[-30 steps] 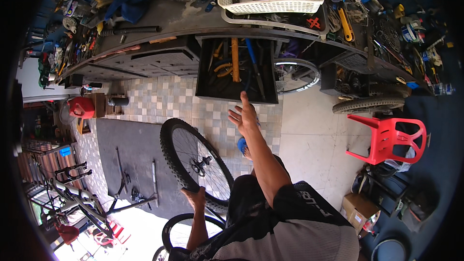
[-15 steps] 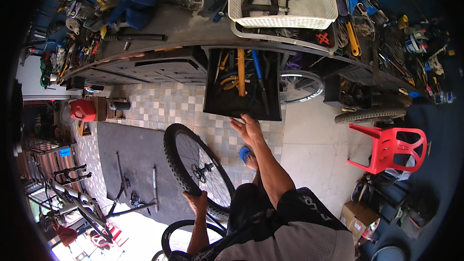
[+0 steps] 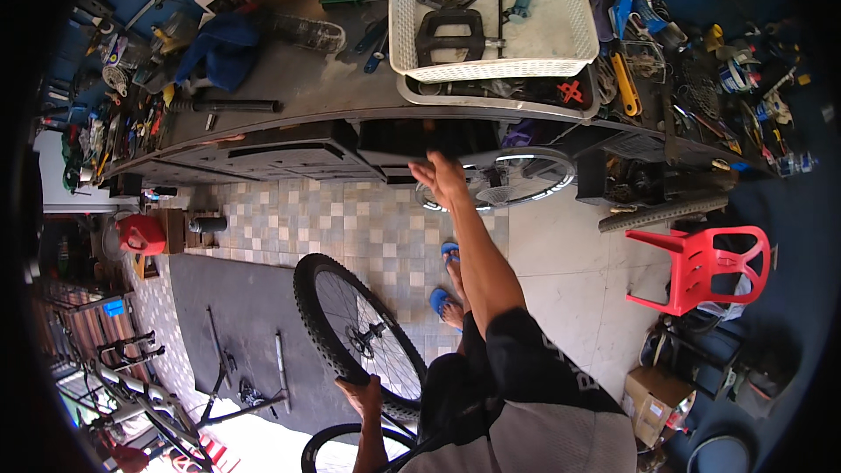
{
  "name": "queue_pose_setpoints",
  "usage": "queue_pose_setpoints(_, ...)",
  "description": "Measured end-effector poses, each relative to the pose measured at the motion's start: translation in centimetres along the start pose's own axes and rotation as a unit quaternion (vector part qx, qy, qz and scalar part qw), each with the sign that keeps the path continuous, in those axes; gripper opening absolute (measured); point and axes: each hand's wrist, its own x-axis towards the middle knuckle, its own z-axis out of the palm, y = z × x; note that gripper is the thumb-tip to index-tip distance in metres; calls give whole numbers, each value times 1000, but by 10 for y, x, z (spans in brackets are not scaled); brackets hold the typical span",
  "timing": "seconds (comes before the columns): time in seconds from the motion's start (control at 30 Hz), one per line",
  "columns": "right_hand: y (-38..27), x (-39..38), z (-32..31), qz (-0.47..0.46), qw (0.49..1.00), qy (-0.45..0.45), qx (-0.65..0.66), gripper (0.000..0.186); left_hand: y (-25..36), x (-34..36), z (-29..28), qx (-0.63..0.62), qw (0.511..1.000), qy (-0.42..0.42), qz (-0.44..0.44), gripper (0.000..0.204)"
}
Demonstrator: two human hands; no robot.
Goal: The person removes a cassette from a bicycle wheel, places it on a workbench, and then uses a tool to adjust the hub. The person handles the wheel and tools throughout the process in a workshop setting.
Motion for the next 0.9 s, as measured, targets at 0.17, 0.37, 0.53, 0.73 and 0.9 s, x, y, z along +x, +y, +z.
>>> queue_pose_setpoints(0.17, -2, -34, -47, 96, 910, -166, -368, 103, -6, 6, 4, 25, 1000, 9, 7, 83)
queue_pose_setpoints(0.37, 0, -121, -118, 161, 703, -247, -647, 90, -7, 14, 7, 12, 999, 20, 38, 72)
queue_pose_setpoints(0.53, -60, -186, -155, 101, 750, -189, -626, 85, 4, 8, 8, 20, 998, 18, 60, 70)
queue_pose_setpoints(0.73, -131, -259, -218, 90, 692, -115, -707, 84, 18, -5, 14, 78, 995, -15, 67, 79)
queue_pose_setpoints(0.9, -186, -284, -248, 114, 615, -100, -774, 84, 28, -32, 24, 122, 989, -67, 46, 91)
